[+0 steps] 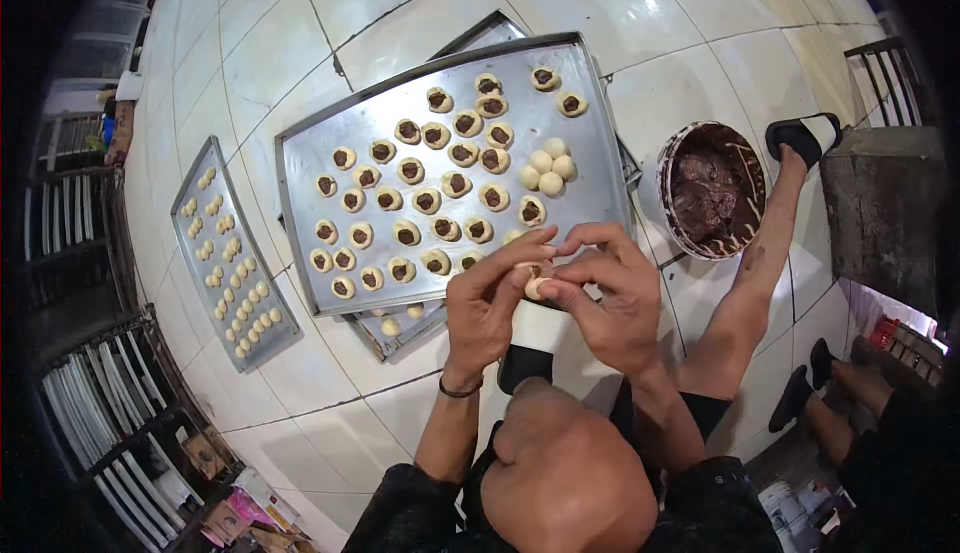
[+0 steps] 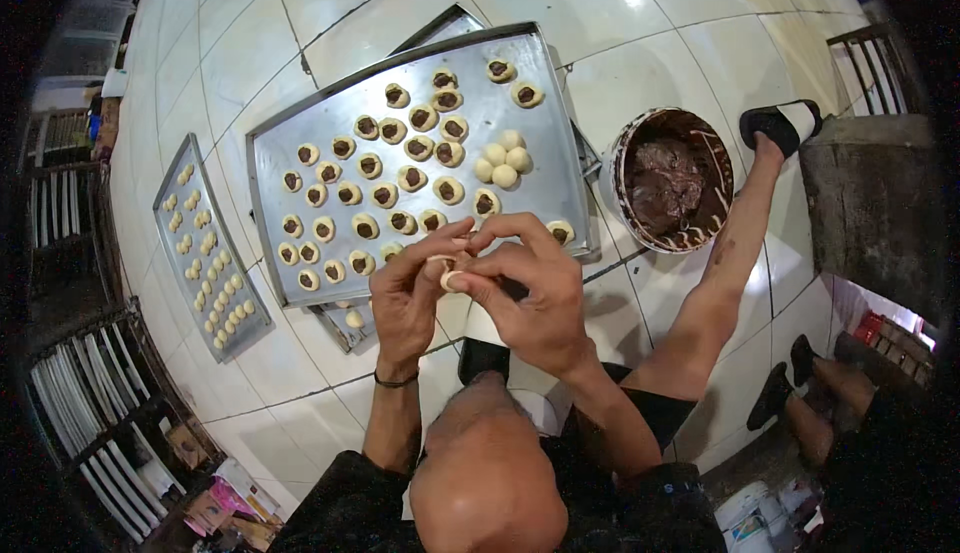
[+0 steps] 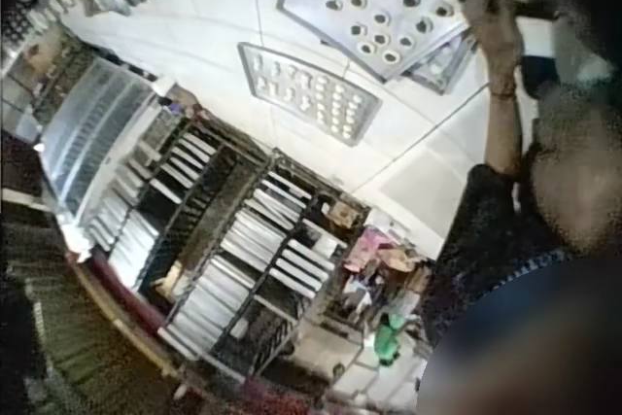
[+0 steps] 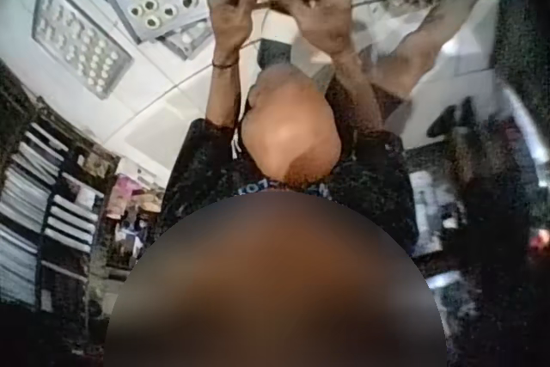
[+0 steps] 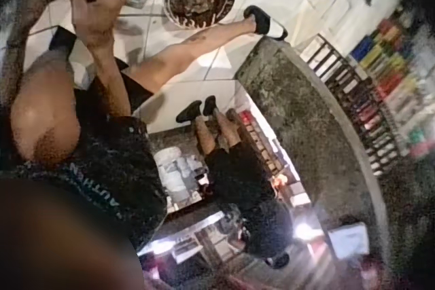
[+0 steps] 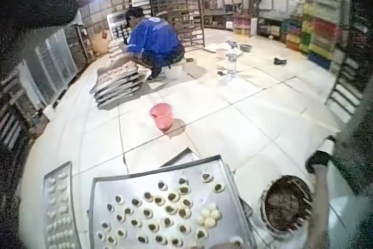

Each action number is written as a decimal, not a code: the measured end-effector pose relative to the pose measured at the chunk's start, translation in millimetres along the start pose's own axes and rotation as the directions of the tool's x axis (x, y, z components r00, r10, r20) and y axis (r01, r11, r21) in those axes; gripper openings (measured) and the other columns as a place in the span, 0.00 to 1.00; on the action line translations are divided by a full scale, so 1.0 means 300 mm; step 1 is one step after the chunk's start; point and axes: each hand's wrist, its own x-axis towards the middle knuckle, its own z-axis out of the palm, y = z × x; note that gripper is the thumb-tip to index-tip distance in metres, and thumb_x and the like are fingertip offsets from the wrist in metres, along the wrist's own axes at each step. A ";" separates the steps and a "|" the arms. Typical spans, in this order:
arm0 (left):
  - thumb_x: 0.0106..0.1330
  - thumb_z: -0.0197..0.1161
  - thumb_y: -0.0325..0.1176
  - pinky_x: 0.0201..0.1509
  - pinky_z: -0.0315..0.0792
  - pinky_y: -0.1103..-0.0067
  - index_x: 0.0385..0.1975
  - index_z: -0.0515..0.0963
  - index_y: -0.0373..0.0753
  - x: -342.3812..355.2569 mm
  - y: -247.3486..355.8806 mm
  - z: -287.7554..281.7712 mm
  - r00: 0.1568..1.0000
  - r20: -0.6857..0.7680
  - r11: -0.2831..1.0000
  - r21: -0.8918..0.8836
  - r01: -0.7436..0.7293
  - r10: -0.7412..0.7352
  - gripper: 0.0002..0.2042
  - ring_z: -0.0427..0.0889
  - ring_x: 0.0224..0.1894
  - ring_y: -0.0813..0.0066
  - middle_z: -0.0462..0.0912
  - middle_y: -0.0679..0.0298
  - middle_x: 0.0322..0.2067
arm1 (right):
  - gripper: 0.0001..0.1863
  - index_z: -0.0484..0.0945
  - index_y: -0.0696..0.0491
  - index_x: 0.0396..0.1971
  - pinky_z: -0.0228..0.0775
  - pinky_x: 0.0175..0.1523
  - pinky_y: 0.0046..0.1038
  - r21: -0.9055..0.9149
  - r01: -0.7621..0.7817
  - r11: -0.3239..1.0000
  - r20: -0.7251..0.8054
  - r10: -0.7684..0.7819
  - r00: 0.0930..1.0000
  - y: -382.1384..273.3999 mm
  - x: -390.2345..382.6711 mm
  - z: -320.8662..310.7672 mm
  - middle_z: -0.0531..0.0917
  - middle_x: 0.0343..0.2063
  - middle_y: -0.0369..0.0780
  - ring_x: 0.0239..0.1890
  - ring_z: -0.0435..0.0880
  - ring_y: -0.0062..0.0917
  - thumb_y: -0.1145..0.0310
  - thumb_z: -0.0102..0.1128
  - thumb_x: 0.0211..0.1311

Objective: Shaping dough and adding filling to make cookies on a baking tray.

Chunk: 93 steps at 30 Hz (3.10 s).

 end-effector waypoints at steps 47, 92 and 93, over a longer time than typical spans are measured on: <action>0.80 0.49 0.37 0.37 0.68 0.86 0.57 0.74 0.34 0.001 -0.038 -0.019 0.996 -0.038 0.996 0.006 0.084 -0.084 0.16 0.74 0.33 0.82 0.80 0.64 0.38 | 0.14 0.84 0.61 0.40 0.70 0.33 0.22 0.106 -0.255 0.961 0.111 0.243 0.964 0.027 0.019 0.049 0.82 0.36 0.39 0.29 0.76 0.20 0.86 0.68 0.52; 0.67 0.63 0.27 0.55 0.74 0.75 0.64 0.73 0.38 0.057 -0.203 -0.090 0.898 -0.312 0.681 0.732 0.019 0.311 0.23 0.77 0.54 0.66 0.74 0.55 0.59 | 0.16 0.76 0.52 0.50 0.76 0.46 0.32 -0.201 -0.128 0.971 0.092 0.148 0.985 0.730 0.364 0.082 0.82 0.39 0.41 0.37 0.83 0.31 0.77 0.62 0.61; 0.68 0.63 0.26 0.55 0.74 0.75 0.63 0.74 0.38 0.045 -0.217 -0.094 0.907 -0.314 0.705 0.709 0.029 0.279 0.22 0.77 0.53 0.67 0.75 0.56 0.58 | 0.16 0.76 0.52 0.50 0.76 0.46 0.32 -0.212 -0.127 0.969 0.088 0.148 0.985 0.807 0.405 0.050 0.82 0.39 0.41 0.37 0.83 0.31 0.77 0.62 0.61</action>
